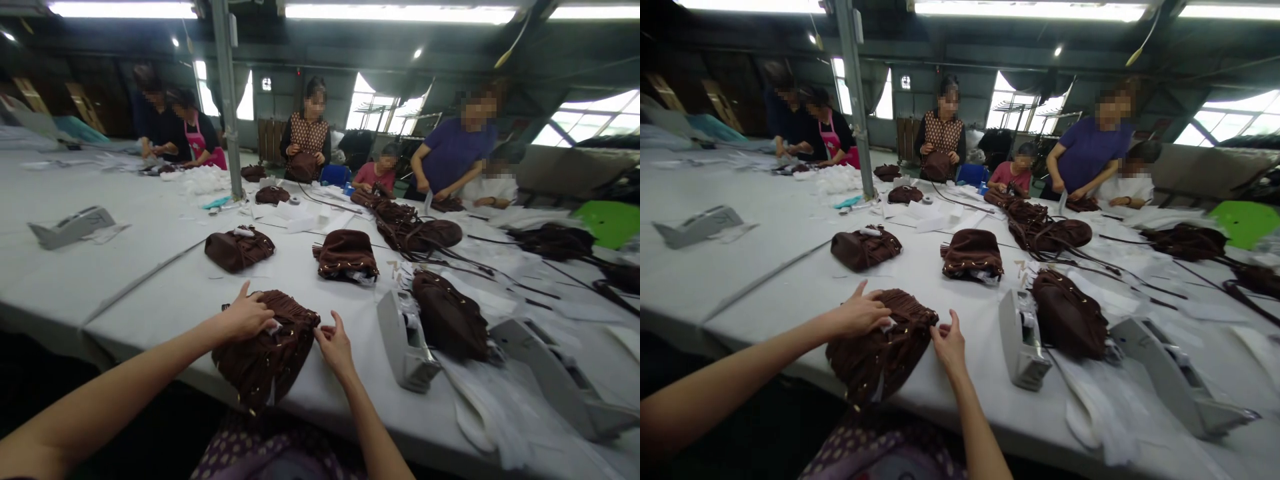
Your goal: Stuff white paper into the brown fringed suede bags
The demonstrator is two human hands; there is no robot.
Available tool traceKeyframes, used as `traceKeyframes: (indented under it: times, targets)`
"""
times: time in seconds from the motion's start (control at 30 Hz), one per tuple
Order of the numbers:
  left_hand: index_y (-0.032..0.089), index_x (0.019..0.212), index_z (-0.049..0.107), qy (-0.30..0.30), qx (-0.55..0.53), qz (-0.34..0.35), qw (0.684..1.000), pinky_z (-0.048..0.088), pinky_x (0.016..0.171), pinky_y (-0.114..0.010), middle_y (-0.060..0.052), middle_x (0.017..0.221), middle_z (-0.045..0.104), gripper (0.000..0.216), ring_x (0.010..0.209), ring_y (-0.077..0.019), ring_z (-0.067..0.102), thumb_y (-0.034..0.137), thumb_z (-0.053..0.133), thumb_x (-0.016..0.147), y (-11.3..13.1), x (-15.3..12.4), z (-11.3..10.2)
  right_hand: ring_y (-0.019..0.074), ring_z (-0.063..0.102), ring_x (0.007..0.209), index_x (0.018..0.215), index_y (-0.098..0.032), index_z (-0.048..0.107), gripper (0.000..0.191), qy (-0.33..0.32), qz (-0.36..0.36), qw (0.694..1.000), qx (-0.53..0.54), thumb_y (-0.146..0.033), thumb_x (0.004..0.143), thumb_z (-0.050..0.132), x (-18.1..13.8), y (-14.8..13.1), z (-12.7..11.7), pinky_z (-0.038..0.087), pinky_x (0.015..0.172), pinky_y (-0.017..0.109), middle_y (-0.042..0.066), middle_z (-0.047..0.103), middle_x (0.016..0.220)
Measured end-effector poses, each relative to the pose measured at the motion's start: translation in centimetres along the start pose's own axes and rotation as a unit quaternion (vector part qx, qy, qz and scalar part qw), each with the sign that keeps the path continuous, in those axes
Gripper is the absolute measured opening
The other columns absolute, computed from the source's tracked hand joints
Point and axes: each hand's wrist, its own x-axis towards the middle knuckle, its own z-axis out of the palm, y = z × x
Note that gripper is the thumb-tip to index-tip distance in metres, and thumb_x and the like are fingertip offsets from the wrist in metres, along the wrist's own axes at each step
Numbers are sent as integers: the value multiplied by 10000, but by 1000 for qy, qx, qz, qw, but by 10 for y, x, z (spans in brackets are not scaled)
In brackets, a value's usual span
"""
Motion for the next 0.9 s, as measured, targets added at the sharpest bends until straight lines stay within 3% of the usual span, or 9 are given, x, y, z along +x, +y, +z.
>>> traceKeyframes:
  times: [0.1,0.2,0.37,0.47,0.53,0.6,0.7,0.8,0.9]
  targets:
    - [303,1188,587,-2,-42,-34,999,358,992,-502,-44,1064,659,369,1009,-238,585,412,344,932,-30,-13,20,215,659,804,1318,-107,404,625,36,46,997,40,-428,798,535,-14,8,-6,515,740,332,107,674,898]
    - [274,1332,457,29,-78,-54,995,382,1013,-369,-49,1269,571,443,1138,-205,530,403,291,942,-44,-21,25,211,666,732,1266,-112,458,604,28,89,992,82,-498,804,514,-28,5,-6,534,636,307,89,672,819]
    - [200,1339,429,100,-93,-161,977,362,1033,-413,-100,1293,552,498,1206,-254,482,440,337,912,-72,-23,28,181,641,535,1027,-104,588,609,-36,172,974,144,-648,787,457,-69,-7,-1,491,431,257,85,658,692]
    - [146,1267,484,109,-93,-226,963,374,1008,-446,-143,1212,586,507,1166,-293,510,448,410,867,-89,-32,45,173,616,460,831,-106,621,681,-130,266,933,203,-751,738,422,-112,-1,18,451,384,241,89,644,593]
    - [125,1246,476,119,-95,-263,953,383,991,-447,-160,1185,585,499,1146,-297,522,437,387,866,-92,-40,59,209,656,540,911,-102,622,731,-176,268,915,246,-778,704,441,-139,3,37,475,415,261,113,678,661]
    - [134,1241,445,133,-99,-294,941,402,963,-436,-160,1180,577,474,1129,-288,532,422,337,881,-86,-51,70,257,689,749,1118,-109,562,775,-180,206,919,284,-741,670,546,-154,2,51,532,520,299,144,707,882]
    - [162,1146,454,135,-115,-324,929,476,806,-398,-119,1000,640,411,923,-270,624,449,341,874,-63,-76,81,282,619,1040,1245,-134,481,802,-109,105,938,311,-624,642,680,-151,-6,51,542,798,351,140,654,1131]
    - [196,893,513,104,-164,-321,927,469,573,-308,-11,651,605,358,607,-215,608,535,424,819,-36,-112,84,281,589,1092,1237,-139,484,798,17,113,943,311,-578,615,725,-130,-9,25,499,903,355,130,650,1147]
    - [203,652,526,-54,-306,-307,900,373,446,-276,12,495,539,453,465,-192,542,626,432,784,-22,-134,68,291,620,1029,1251,-151,453,873,89,162,929,322,-598,561,746,-110,-2,-1,544,772,335,134,664,1116]
